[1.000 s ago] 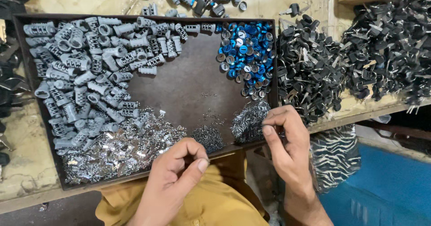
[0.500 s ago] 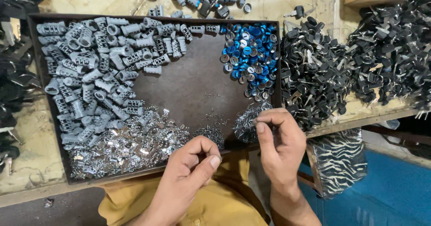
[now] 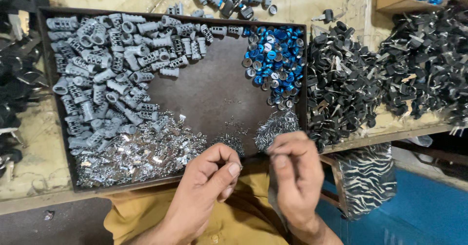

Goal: The person sits at a workbench with a tray of small lock components, including gray plastic lock bodies, blue caps, and small metal pins. They pick up a small metal part, work it between the fingers of both hands, and place it with the appropriate pile, repeating this one part at a time and occasionally reaching into surrounding piles of black lock parts.

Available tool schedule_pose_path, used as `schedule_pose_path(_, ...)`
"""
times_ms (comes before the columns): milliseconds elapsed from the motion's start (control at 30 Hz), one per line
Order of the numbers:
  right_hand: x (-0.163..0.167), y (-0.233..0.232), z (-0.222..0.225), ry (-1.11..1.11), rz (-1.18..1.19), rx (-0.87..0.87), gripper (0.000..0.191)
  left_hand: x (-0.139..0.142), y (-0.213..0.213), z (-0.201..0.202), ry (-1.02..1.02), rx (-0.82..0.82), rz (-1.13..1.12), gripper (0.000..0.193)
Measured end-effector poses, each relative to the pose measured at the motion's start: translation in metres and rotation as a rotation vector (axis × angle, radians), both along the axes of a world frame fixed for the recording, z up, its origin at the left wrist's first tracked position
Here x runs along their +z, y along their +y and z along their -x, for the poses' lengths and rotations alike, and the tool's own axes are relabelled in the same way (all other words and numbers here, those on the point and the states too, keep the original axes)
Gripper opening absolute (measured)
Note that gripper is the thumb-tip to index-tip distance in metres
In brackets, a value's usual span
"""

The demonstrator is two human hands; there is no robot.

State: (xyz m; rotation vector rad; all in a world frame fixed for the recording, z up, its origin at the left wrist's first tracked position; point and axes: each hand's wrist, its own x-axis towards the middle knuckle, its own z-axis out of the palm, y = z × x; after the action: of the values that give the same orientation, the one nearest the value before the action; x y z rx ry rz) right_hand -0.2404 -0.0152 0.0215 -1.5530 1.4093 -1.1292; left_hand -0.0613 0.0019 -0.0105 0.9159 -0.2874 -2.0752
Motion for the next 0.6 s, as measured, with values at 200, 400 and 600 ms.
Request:
schedule_pose_path(200,-0.011,0.008,-0.028,0.163,0.248,0.176,0.014,0.008,0.003,-0.002,0.163,0.116,-0.057,0.010)
schedule_pose_path(400,-0.009,0.006,-0.029,0.121,0.294,0.192,0.016,0.009,0.008,-0.004,0.236,0.141,-0.032,0.012)
schedule_pose_path(600,-0.007,0.004,-0.034,0.148,0.306,0.190,0.018,0.009,0.010,-0.006,0.199,0.133,-0.003,0.011)
